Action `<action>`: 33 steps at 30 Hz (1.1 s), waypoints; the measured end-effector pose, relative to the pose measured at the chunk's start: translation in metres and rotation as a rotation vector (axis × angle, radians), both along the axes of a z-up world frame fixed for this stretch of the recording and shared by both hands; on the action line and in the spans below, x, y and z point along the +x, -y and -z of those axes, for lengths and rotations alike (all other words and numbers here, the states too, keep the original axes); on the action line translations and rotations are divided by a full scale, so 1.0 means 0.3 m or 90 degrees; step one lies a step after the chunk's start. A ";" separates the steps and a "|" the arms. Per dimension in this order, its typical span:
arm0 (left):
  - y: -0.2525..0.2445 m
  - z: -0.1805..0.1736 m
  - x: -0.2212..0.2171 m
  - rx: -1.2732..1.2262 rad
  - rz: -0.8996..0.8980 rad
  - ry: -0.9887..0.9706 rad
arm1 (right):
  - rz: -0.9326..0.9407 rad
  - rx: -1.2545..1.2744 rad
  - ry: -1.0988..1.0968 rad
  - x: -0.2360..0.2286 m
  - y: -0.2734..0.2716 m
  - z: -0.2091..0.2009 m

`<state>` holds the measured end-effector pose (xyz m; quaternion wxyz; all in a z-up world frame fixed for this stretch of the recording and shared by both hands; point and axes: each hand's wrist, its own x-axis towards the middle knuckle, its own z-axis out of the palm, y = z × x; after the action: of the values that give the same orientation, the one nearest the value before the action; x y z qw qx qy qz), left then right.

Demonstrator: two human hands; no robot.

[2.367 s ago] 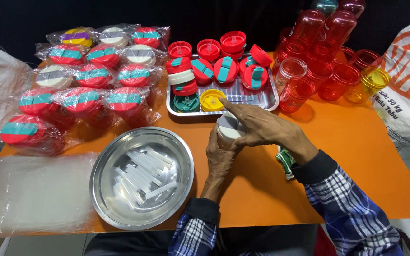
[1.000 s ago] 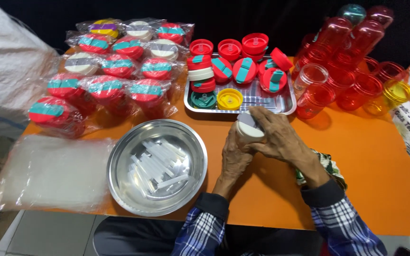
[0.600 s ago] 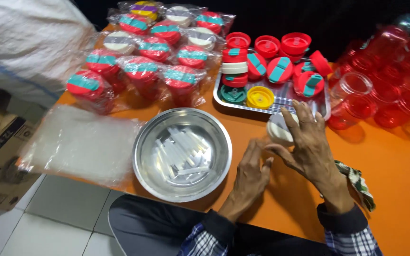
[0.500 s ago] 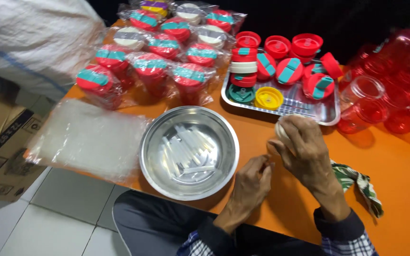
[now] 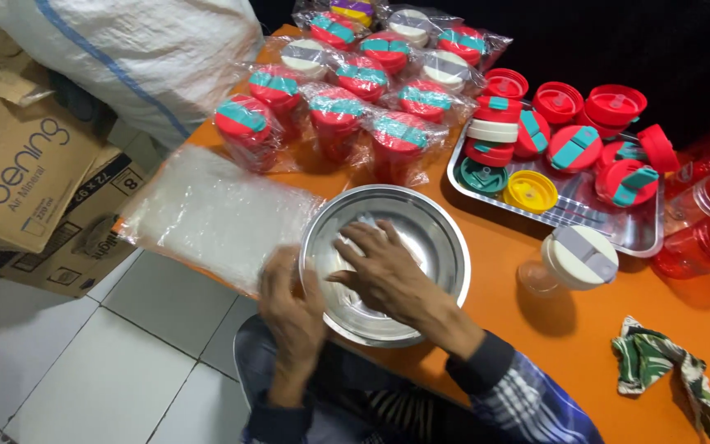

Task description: Cleaning a plastic cup with a cloth and then assembling it with a lid and straw

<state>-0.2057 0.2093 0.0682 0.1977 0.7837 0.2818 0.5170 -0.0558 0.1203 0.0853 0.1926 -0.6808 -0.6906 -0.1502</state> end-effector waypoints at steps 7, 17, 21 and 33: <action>-0.324 0.174 -0.015 -0.075 -0.117 -0.346 | 0.053 -0.094 0.012 -0.098 -0.245 0.089; -0.368 0.259 -0.030 -0.027 -0.158 -0.380 | 0.088 -0.176 -0.022 -0.093 -0.350 0.157; -0.369 0.255 -0.029 0.069 -0.224 -0.260 | 0.105 -0.147 -0.069 -0.086 -0.368 0.147; -0.308 0.229 0.054 0.109 -0.135 0.030 | 0.161 0.111 -0.817 -0.126 -0.345 -0.044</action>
<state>-0.1896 0.3017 -0.0003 0.0810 0.7511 0.3136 0.5753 -0.0935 0.2239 0.0986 0.6016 -0.6927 -0.3388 0.2086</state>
